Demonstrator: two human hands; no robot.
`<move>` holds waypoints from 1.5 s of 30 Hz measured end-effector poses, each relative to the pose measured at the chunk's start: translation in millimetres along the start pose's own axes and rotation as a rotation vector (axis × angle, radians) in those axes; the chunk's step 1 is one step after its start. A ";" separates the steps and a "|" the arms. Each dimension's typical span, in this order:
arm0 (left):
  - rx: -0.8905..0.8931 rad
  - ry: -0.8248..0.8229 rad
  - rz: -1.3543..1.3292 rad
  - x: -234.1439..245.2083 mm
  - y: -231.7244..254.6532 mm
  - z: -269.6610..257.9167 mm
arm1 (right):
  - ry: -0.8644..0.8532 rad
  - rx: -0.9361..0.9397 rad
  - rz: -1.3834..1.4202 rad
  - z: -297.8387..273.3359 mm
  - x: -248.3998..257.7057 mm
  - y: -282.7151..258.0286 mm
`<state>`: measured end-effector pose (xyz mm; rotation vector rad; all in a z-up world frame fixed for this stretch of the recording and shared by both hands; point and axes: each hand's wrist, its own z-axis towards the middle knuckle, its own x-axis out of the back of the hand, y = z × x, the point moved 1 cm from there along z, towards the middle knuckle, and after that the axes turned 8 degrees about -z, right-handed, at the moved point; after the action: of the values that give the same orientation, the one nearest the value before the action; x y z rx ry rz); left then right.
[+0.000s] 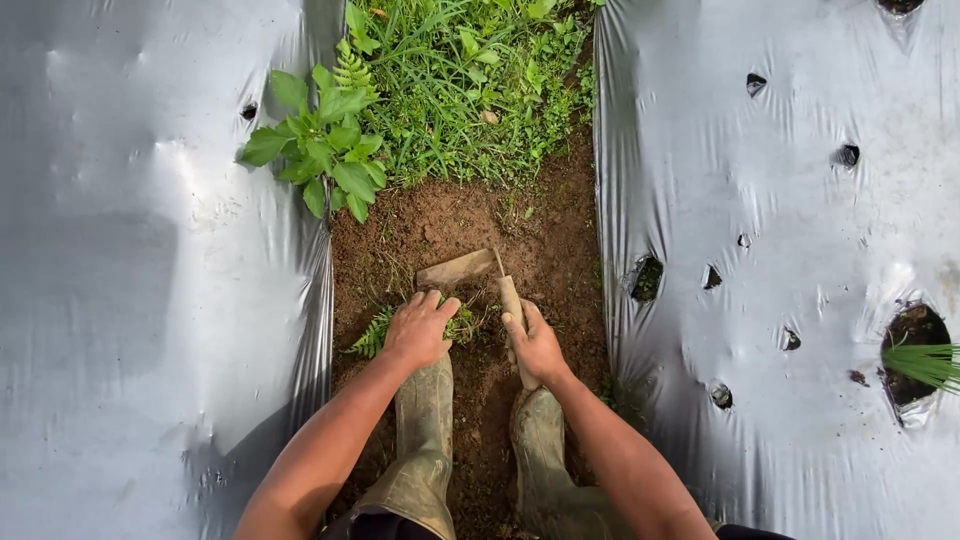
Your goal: Weeding a garden bed using a hand hoe and manual pulling between rows covered in plastic mulch.
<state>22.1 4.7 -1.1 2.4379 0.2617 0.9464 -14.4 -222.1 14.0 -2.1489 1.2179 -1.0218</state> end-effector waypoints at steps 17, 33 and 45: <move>0.217 0.297 -0.070 50.4 -8.7 -11.8 | 0.042 -0.078 0.137 11.8 7.9 -11.6; 0.218 0.214 -0.085 39.6 5.5 -23.2 | -0.004 0.254 -1.030 36.6 31.1 31.6; 0.284 0.373 -0.618 8.6 -39.6 -1.6 | -0.061 0.598 -1.000 99.4 -91.6 18.3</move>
<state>27.5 42.1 -15.8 2.1638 1.2705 1.1074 24.0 -148.6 -94.3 -2.1952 -0.3026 -1.4213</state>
